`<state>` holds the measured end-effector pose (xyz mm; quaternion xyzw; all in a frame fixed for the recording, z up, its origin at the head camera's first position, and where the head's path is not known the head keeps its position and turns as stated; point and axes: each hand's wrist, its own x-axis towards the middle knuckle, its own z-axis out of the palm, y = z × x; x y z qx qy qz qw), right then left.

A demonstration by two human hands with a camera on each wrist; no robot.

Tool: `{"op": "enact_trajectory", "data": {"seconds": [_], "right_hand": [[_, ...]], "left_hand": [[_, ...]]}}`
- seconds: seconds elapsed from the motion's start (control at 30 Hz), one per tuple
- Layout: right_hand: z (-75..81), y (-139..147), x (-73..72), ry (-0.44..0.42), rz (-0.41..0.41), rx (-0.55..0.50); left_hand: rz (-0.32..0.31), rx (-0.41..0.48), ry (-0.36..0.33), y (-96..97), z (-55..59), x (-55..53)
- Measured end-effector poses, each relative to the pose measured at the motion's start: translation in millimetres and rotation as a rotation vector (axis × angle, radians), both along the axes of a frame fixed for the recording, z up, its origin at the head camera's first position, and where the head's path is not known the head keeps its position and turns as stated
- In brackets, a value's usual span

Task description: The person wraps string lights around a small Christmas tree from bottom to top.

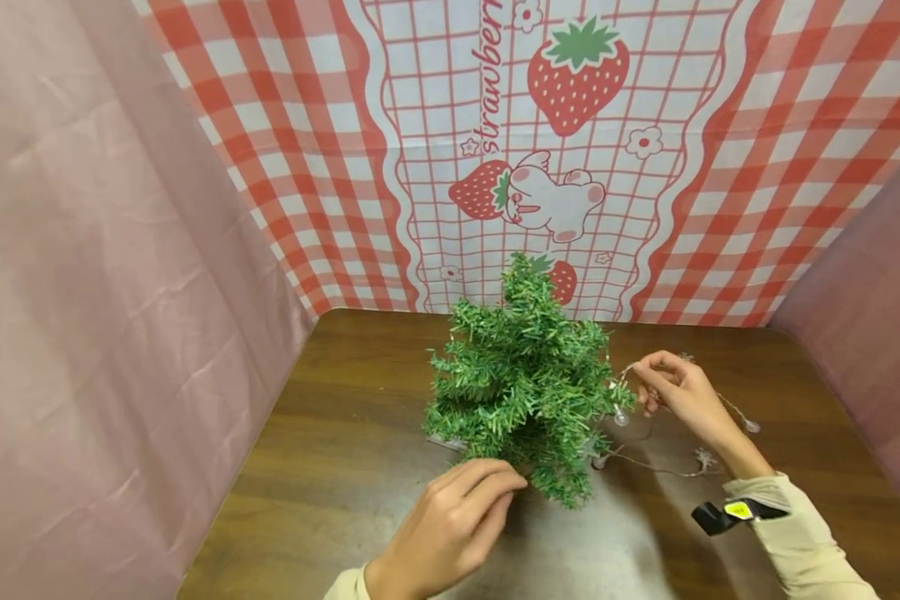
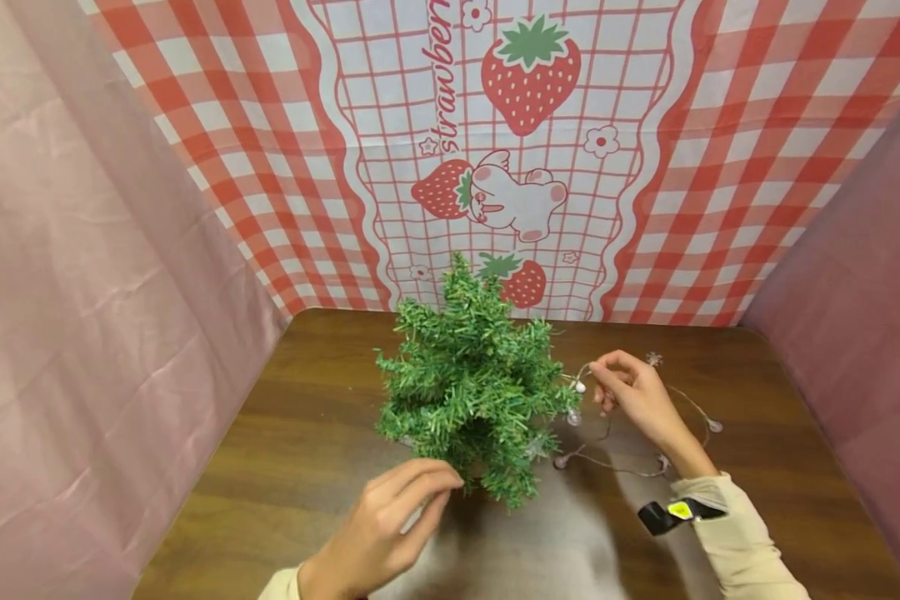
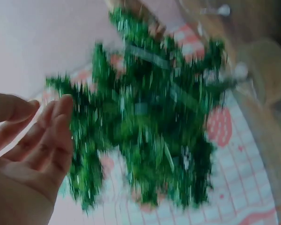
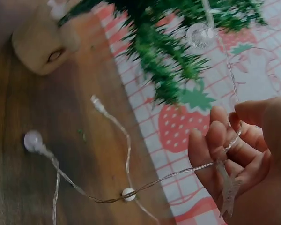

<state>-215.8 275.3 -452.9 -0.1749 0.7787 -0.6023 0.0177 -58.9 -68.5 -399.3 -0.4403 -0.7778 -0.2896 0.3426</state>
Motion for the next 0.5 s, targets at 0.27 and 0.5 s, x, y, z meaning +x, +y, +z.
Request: {"op": "enact_trajectory", "data": {"seconds": [0.27, 0.5], "right_hand": [[-13.9, -7.1, -13.1, 0.024, -0.073, 0.297], [-7.7, -15.8, -22.7, 0.091, -0.051, 0.41]], "left_hand": [[0.017, 0.386, -0.028, -39.2, 21.4, -30.6], [0.032, 0.644, -0.389, -75.7, 32.7, -60.2]]}}
